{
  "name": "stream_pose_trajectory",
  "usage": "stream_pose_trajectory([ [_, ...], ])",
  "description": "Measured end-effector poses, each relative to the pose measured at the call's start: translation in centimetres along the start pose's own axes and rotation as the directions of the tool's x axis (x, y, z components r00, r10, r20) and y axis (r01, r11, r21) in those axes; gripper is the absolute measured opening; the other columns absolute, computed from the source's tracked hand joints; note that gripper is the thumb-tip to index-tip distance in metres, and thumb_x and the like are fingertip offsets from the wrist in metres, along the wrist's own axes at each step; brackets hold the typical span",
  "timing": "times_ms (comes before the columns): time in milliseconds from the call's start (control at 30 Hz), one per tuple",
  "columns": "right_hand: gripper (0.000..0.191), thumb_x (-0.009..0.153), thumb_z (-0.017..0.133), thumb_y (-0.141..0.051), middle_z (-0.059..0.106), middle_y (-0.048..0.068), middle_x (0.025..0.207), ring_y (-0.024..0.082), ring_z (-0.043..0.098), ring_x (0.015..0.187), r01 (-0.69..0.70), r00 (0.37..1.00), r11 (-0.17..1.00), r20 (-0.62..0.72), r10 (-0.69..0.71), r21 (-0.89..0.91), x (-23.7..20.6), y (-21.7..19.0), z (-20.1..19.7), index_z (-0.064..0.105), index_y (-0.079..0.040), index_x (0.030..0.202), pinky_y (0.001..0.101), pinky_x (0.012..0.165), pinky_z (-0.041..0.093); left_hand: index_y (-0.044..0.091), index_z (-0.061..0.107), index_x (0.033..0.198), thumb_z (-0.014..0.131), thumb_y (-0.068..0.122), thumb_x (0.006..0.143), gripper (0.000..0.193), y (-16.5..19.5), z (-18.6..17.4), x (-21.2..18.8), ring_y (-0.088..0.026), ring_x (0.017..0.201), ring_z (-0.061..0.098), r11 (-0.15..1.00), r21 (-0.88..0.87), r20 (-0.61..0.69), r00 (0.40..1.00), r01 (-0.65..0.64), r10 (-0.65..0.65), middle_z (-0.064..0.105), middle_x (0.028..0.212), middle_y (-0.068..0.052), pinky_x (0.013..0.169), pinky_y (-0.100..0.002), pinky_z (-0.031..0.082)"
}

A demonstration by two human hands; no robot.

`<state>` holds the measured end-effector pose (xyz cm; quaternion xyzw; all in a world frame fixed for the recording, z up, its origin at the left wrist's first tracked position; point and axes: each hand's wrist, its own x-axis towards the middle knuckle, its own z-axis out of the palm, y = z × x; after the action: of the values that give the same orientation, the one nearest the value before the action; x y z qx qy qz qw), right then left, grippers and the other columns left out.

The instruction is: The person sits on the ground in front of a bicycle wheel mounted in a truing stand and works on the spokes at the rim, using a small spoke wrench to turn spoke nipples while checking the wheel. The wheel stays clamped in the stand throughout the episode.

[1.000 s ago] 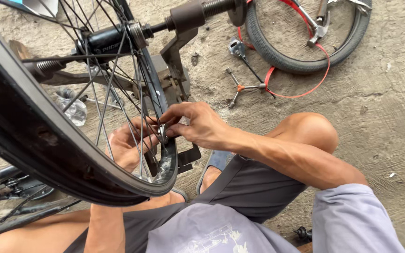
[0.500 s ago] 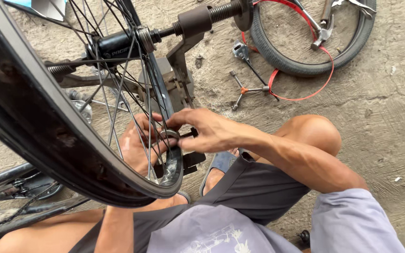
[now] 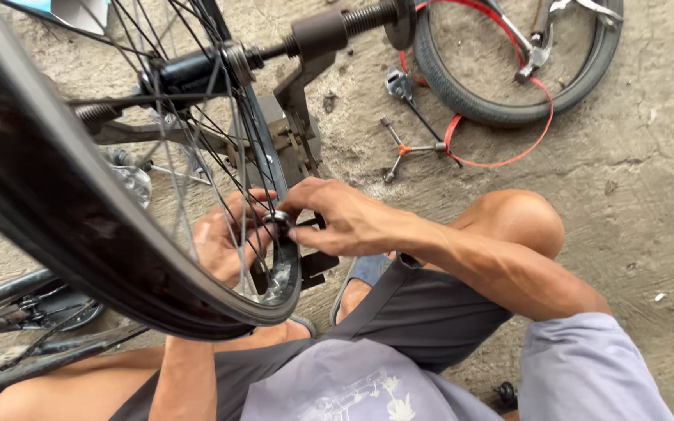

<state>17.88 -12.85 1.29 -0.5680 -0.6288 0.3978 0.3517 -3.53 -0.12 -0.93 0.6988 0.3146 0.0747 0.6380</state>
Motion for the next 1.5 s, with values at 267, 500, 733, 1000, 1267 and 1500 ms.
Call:
stream_pose_trajectory([
  [267,0.034,0.088,0.067,-0.016,0.071,0.021,0.111,0.036,0.067,0.109,-0.039,0.998,0.994,-0.044,0.034,-0.104,1.6,-0.3,0.5,0.069,0.002,0.117,0.0452,0.096,0.053,0.000,0.062,0.111,0.083,-0.001,0.083,0.035,0.0,0.7,-0.2,-0.017,0.097,0.073,0.986,-0.150,-0.007,0.998,-0.066,0.066,0.068,0.112,-0.011,0.080,-0.029,0.060],
  [500,0.032,0.085,0.077,-0.016,0.074,0.017,0.108,0.030,0.072,0.105,-0.189,0.982,0.978,0.011,0.189,0.089,1.0,-1.8,-1.0,0.070,-0.001,0.112,0.0415,0.091,0.056,-0.001,0.066,0.096,0.079,0.000,0.085,0.018,-0.2,0.3,-0.4,-0.014,0.096,0.072,0.977,-0.184,0.011,0.993,-0.110,0.114,0.060,0.141,-0.010,0.073,-0.026,0.059],
  [733,0.029,0.087,0.073,-0.014,0.078,0.012,0.110,0.025,0.076,0.103,-0.250,0.968,0.965,0.012,0.250,0.072,2.2,-1.5,-0.4,0.073,-0.006,0.115,0.0381,0.093,0.058,0.003,0.070,0.108,0.075,0.000,0.092,0.017,-0.7,0.2,-0.6,-0.017,0.114,0.069,0.928,-0.300,-0.004,0.973,-0.220,0.229,0.056,0.133,-0.007,0.089,-0.030,0.061],
  [1000,0.027,0.093,0.069,-0.020,0.077,0.011,0.109,0.024,0.073,0.104,-0.285,0.938,0.938,-0.141,0.315,0.199,1.0,0.1,-2.3,0.072,-0.006,0.116,0.0392,0.098,0.057,0.004,0.075,0.108,0.065,0.006,0.106,0.010,-1.2,1.7,0.5,-0.012,0.066,0.052,0.990,0.137,-0.269,0.963,0.017,0.021,0.060,0.075,-0.006,0.057,-0.026,0.037],
  [1267,0.028,0.088,0.078,-0.023,0.074,0.010,0.106,0.025,0.070,0.103,-0.036,0.995,0.999,-0.088,0.035,-0.002,0.1,-0.4,0.0,0.073,-0.006,0.110,0.0412,0.097,0.053,0.001,0.065,0.111,0.057,0.010,0.105,0.013,0.3,0.8,-0.4,-0.006,0.076,0.054,0.995,-0.032,-0.114,0.989,-0.099,0.094,0.065,0.088,-0.001,0.064,-0.022,0.043],
  [1500,0.028,0.085,0.081,-0.014,0.072,0.008,0.100,0.028,0.067,0.103,0.057,0.960,0.989,-0.263,-0.091,-0.136,0.3,0.1,2.3,0.069,-0.003,0.107,0.0442,0.101,0.048,0.004,0.057,0.125,0.054,0.017,0.105,0.024,0.7,-1.4,0.1,-0.010,0.106,0.068,0.977,-0.199,0.142,0.984,-0.075,0.105,0.067,0.113,-0.003,0.091,-0.028,0.057],
])
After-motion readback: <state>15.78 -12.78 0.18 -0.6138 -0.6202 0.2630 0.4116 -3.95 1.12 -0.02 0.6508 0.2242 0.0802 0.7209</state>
